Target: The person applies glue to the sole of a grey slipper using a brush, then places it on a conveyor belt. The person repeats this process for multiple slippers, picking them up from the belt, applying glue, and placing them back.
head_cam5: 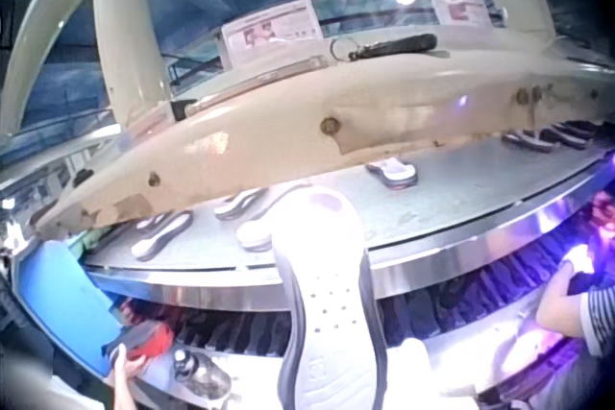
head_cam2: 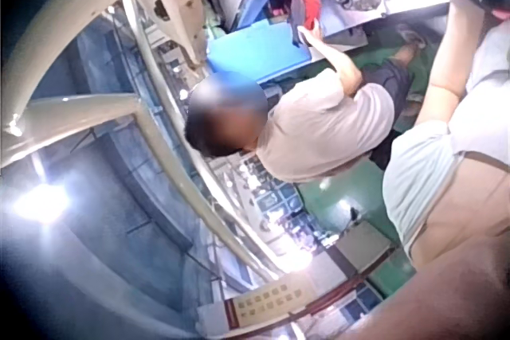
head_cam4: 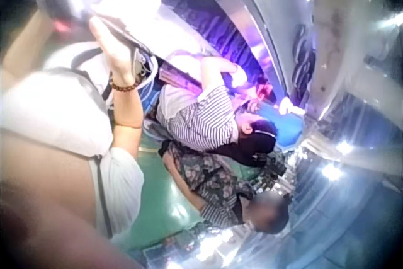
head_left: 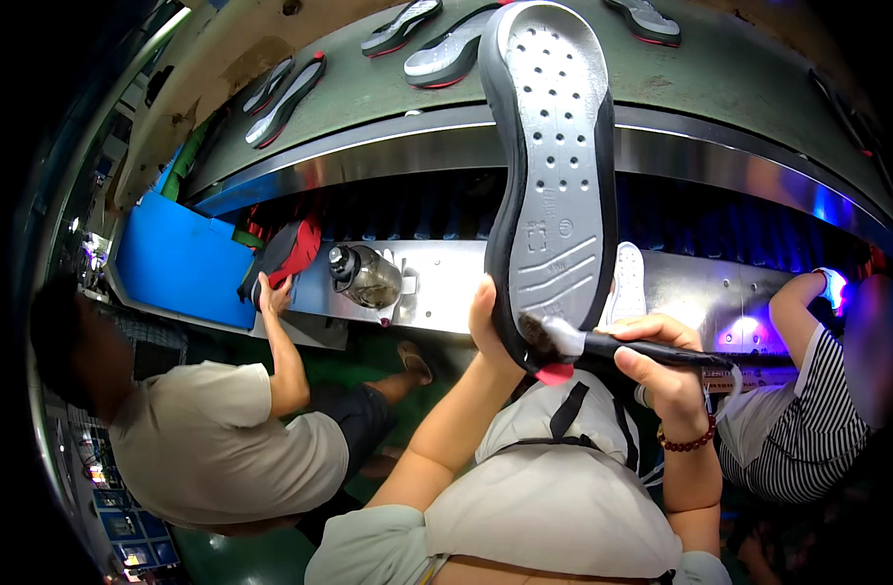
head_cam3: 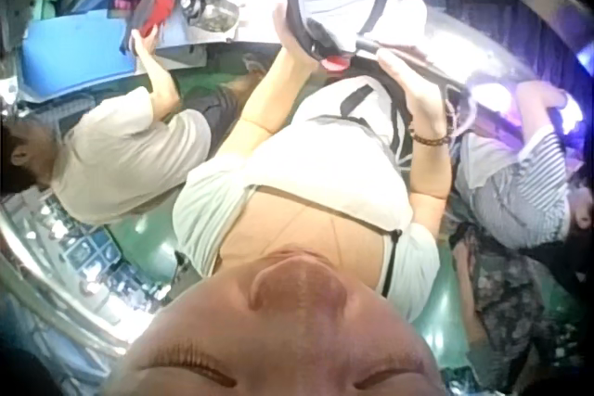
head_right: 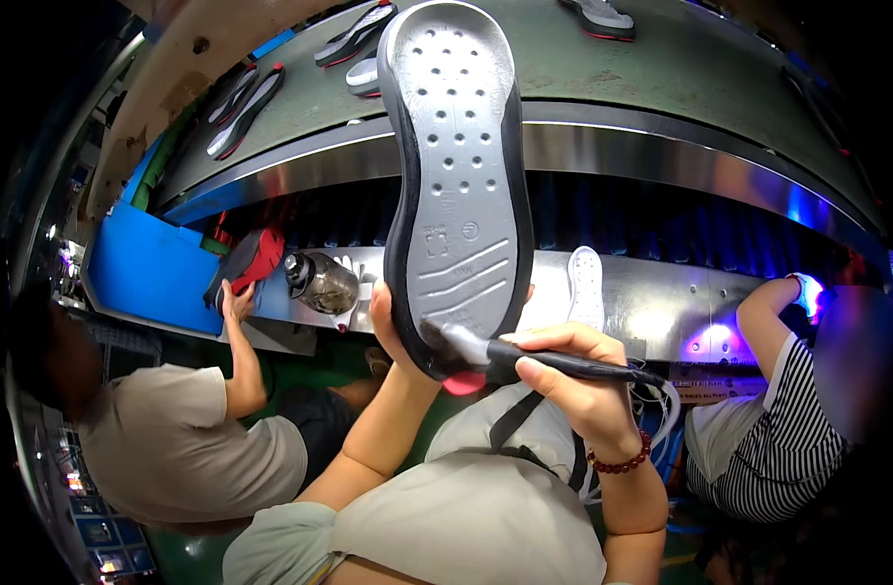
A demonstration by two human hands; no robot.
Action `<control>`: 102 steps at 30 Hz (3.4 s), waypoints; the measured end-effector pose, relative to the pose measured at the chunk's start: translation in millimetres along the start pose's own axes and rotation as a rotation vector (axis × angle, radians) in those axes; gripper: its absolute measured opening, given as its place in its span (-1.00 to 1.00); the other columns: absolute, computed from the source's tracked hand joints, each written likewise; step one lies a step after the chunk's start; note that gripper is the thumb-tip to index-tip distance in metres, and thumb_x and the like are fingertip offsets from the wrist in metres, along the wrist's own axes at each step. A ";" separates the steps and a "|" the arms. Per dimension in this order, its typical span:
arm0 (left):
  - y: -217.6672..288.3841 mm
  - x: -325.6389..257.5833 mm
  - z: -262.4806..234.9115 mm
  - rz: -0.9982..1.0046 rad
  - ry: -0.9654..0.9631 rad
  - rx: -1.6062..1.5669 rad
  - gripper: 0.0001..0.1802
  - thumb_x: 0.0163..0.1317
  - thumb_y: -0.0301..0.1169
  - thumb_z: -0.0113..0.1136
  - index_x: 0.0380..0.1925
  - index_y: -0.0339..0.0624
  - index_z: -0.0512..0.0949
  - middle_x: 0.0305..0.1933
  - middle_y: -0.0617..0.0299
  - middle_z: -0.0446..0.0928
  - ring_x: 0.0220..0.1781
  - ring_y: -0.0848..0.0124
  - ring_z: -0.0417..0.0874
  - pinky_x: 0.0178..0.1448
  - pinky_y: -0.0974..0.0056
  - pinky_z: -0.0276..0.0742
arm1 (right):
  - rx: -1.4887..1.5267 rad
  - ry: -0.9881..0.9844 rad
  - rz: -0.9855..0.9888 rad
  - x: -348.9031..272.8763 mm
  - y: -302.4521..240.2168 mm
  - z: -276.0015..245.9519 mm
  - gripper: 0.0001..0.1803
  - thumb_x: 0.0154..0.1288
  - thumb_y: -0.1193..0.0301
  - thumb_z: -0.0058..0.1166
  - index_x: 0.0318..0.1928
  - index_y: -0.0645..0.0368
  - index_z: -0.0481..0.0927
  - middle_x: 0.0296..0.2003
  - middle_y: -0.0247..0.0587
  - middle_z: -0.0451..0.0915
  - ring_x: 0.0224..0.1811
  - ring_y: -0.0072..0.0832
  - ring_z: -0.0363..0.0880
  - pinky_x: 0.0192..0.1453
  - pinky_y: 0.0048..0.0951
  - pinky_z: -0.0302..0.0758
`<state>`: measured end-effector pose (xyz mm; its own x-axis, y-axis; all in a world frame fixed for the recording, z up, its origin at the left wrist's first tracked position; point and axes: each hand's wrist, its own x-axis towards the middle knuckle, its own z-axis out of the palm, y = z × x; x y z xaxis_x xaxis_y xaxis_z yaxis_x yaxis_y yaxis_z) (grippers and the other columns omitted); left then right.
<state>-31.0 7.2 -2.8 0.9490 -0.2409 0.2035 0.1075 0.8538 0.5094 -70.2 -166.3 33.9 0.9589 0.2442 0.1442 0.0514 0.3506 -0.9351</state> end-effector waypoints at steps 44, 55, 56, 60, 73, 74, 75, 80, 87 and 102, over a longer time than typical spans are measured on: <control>56.0 35.7 45.3 -0.912 0.203 0.398 -0.50 0.07 -0.19 0.08 -0.05 -0.31 0.36 -0.15 0.02 0.48 -0.19 0.39 0.55 -0.07 0.33 0.47 | -0.647 -0.820 -0.109 46.2 -47.2 -44.1 -0.78 -0.06 0.57 0.15 -0.30 0.27 0.54 -0.32 -0.11 0.59 -0.28 -0.29 0.59 -0.19 -0.44 0.51; 65.4 26.6 37.9 -0.924 0.237 0.324 -0.48 -0.01 -0.23 0.18 -0.06 -0.28 0.39 -0.11 0.09 0.45 -0.14 0.41 0.50 -0.04 0.37 0.42 | -0.876 -0.965 -0.118 58.0 -69.8 -50.5 -0.78 -0.11 0.54 0.16 -0.33 0.20 0.56 -0.34 -0.15 0.59 -0.31 -0.27 0.57 -0.29 -0.43 0.50; 67.9 22.8 37.4 -0.869 0.246 0.297 -0.49 0.01 -0.23 0.16 -0.05 -0.28 0.38 -0.11 0.08 0.45 -0.15 0.41 0.51 -0.05 0.36 0.43 | -0.865 -0.982 -0.131 59.9 -76.0 -46.2 -0.77 -0.11 0.53 0.16 -0.33 0.19 0.56 -0.35 -0.15 0.59 -0.32 -0.26 0.57 -0.31 -0.42 0.50; 63.5 26.8 22.1 -0.888 0.242 0.137 -0.49 0.02 -0.27 0.12 -0.07 -0.38 0.36 -0.17 -0.01 0.48 -0.25 0.36 0.58 -0.12 0.36 0.52 | -0.774 -0.739 -0.040 69.3 -76.0 -43.7 -0.80 -0.10 0.59 0.18 -0.36 0.25 0.56 -0.36 -0.15 0.60 -0.31 -0.34 0.60 -0.22 -0.48 0.52; 85.1 17.9 25.1 -0.866 0.336 0.281 -0.51 -0.07 -0.23 0.19 -0.11 -0.21 0.43 -0.21 0.08 0.49 -0.28 0.38 0.53 -0.08 0.30 0.46 | -0.863 -0.889 0.087 63.1 -87.7 -52.6 -0.79 -0.15 0.54 0.24 -0.38 0.20 0.59 -0.41 -0.18 0.61 -0.39 -0.34 0.61 -0.31 -0.52 0.52; 90.1 23.0 26.7 -0.908 0.358 0.442 -0.40 0.03 -0.03 0.08 -0.02 -0.23 0.39 -0.08 0.03 0.48 -0.14 0.32 0.55 -0.06 0.24 0.48 | -0.805 -0.812 0.055 56.6 -93.1 -51.5 -0.77 -0.19 0.53 0.26 -0.39 0.17 0.60 -0.42 -0.17 0.61 -0.40 -0.33 0.61 -0.32 -0.52 0.51; 100.0 30.0 40.7 -0.990 0.434 0.372 -0.35 0.06 0.06 0.00 0.01 -0.20 0.38 -0.01 0.04 0.43 -0.07 0.29 0.51 0.01 0.19 0.42 | -0.731 -0.742 0.002 52.6 -100.5 -49.6 -0.76 -0.22 0.53 0.28 -0.40 0.18 0.61 -0.42 -0.17 0.61 -0.41 -0.35 0.62 -0.33 -0.53 0.51; 26.1 27.2 -50.0 -0.504 -0.133 -0.507 -0.17 0.06 0.32 -0.30 0.10 -0.13 0.31 0.14 0.11 0.32 0.10 0.24 0.38 0.18 0.09 0.23 | -0.522 -0.317 -0.173 38.8 -95.7 -30.2 -0.76 -0.29 0.59 0.26 -0.45 0.26 0.59 -0.42 -0.04 0.60 -0.39 -0.37 0.60 -0.26 -0.50 0.49; -35.4 29.0 -41.6 -0.496 0.193 -0.179 -0.10 0.02 0.40 -0.46 0.09 -0.06 0.33 0.03 0.20 0.43 0.00 0.33 0.44 0.05 0.24 0.38 | -0.177 0.000 0.115 27.4 -14.2 -59.5 -0.73 -0.13 0.64 0.20 -0.31 0.37 0.54 -0.29 -0.01 0.56 -0.26 -0.42 0.56 -0.13 -0.53 0.48; -43.4 12.0 -32.9 -0.434 0.212 -0.274 -0.07 0.03 0.39 -0.49 0.18 -0.13 0.16 0.12 0.08 0.30 0.11 0.25 0.37 0.18 0.12 0.28 | -0.230 0.077 0.110 23.2 3.1 -53.8 -0.78 -0.04 0.64 0.11 -0.28 0.33 0.55 -0.30 -0.11 0.58 -0.28 -0.54 0.54 -0.18 -0.63 0.45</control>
<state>-14.5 -17.6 -50.0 0.8360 -0.5236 -0.1640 0.5486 0.7921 0.2675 -32.8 -208.2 16.9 0.9802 0.1969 0.0206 -0.0010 0.1088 -0.9941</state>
